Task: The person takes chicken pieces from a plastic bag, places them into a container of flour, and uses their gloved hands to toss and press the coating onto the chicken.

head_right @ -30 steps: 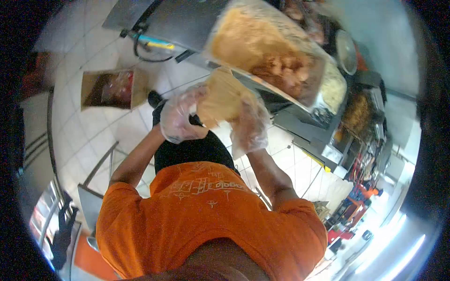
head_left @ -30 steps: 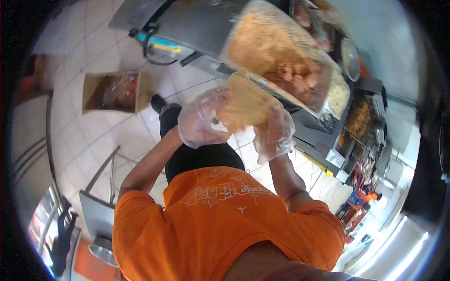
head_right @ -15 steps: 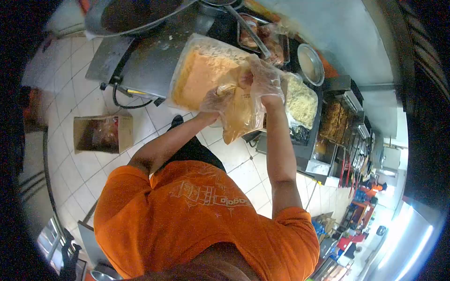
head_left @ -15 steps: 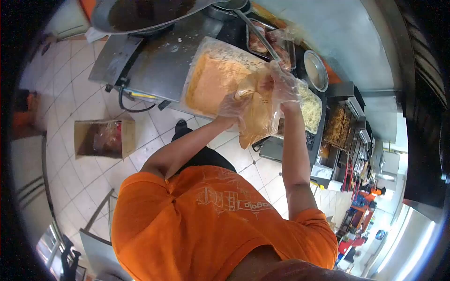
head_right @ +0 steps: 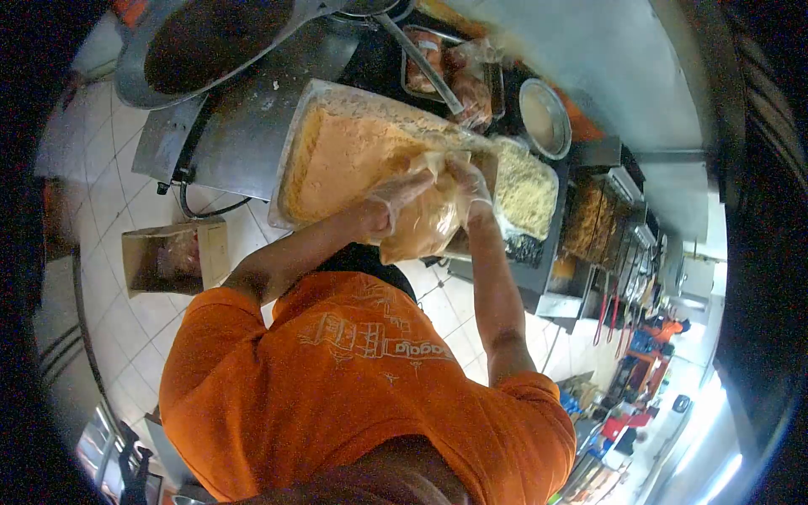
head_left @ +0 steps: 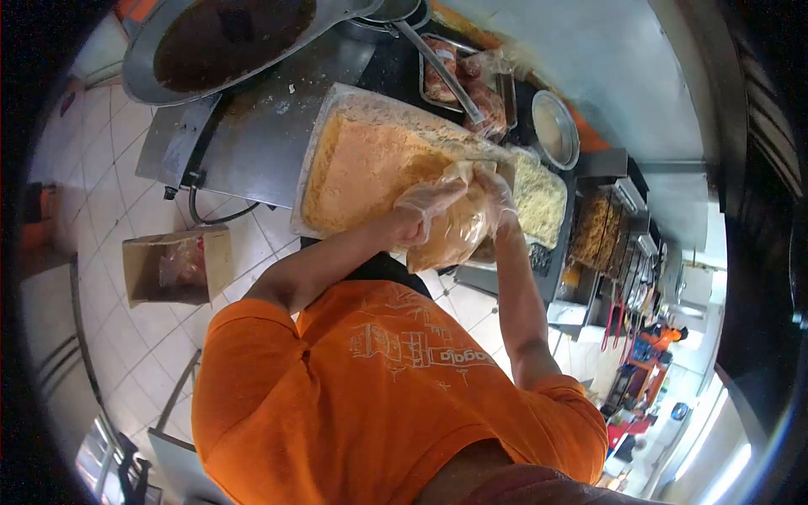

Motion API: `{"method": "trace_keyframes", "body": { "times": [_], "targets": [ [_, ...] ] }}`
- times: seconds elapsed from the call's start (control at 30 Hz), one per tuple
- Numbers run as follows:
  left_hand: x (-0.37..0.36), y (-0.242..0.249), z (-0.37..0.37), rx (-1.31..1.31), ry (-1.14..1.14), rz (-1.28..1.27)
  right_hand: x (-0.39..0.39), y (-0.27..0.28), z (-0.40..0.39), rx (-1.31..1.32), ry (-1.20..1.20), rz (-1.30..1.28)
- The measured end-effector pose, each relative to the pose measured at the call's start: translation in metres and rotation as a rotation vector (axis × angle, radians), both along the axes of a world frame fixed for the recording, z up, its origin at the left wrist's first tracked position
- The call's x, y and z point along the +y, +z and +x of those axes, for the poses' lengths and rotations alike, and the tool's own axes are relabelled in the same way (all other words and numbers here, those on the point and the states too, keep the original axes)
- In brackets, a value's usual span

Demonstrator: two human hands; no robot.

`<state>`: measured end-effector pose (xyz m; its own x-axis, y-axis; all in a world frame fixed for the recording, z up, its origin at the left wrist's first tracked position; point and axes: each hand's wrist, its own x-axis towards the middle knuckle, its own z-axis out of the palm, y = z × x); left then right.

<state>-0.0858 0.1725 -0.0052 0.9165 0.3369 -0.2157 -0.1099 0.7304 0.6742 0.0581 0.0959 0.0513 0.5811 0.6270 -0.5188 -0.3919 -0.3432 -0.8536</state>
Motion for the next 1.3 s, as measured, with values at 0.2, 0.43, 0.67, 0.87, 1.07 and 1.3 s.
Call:
{"method": "trace_keyframes", "body": {
  "times": [0.2, 0.43, 0.67, 0.87, 1.07, 1.3],
  "targets": [
    [-0.023, -0.075, 0.032, -0.222, -0.095, 0.362, -0.010, -0.081, 0.067, -0.288, 0.395, 0.223],
    [-0.012, -0.038, 0.019, -0.113, -0.127, -0.477, 0.022, -0.033, 0.028, -1.388, 0.948, -0.366],
    [-0.007, -0.062, 0.028, 0.011, -0.176, -0.614, 0.010, -0.099, 0.050, -0.528, 0.509, 0.036],
    [-0.016, -0.133, 0.050, -0.036, 0.044, -0.361, -0.002, -0.129, 0.062, 0.220, 0.272, 0.368],
    [-0.005, -0.062, 0.023, -0.060, -0.074, -0.690, -0.007, -0.071, 0.045, 0.311, 0.169, 0.017],
    [0.006, -0.101, 0.057, 0.006, -0.189, -0.731, -0.009, -0.021, 0.001, 0.899, 0.020, 0.258]
  ]
}}
